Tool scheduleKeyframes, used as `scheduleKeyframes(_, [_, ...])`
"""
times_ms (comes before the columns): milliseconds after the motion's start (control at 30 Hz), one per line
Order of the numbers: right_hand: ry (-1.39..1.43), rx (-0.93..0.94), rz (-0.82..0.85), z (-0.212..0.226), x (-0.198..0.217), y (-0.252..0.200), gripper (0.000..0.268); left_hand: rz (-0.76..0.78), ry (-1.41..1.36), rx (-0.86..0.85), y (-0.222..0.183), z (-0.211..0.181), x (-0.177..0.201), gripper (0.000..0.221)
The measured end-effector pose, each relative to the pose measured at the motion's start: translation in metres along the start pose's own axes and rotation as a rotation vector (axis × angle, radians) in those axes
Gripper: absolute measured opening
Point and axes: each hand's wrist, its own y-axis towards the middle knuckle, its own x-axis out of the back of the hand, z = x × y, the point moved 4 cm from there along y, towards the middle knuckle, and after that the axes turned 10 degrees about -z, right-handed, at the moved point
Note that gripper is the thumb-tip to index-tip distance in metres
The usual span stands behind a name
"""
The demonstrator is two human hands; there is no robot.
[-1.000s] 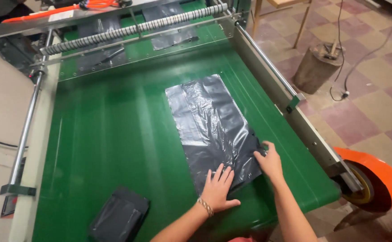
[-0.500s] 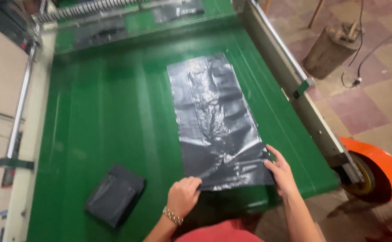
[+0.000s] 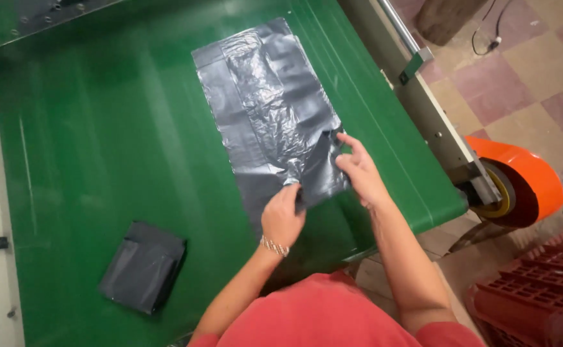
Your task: Folding individual plastic bags into compact rectangles as they are produced by a machine.
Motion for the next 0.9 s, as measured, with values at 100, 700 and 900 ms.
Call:
scheduleKeyframes(100, [-0.050,0.114,-0.106,-0.017,0.017,0.024,0.037,-0.084,-0.161,0.242,0.010,0.033,-0.030,0.031])
scheduleKeyframes(700, [-1.493,0.554,-0.037,-0.025,-0.035,0.076,0.052,-0.432,-0.088,0.216,0.121,0.109,-0.023,0.029])
scheduleKeyframes(900, [-1.512,0.460,0.250,-0.028,-0.040,0.080,0.043,-0.432,-0.006,0.064,0.138,0.087,-0.012,0.033])
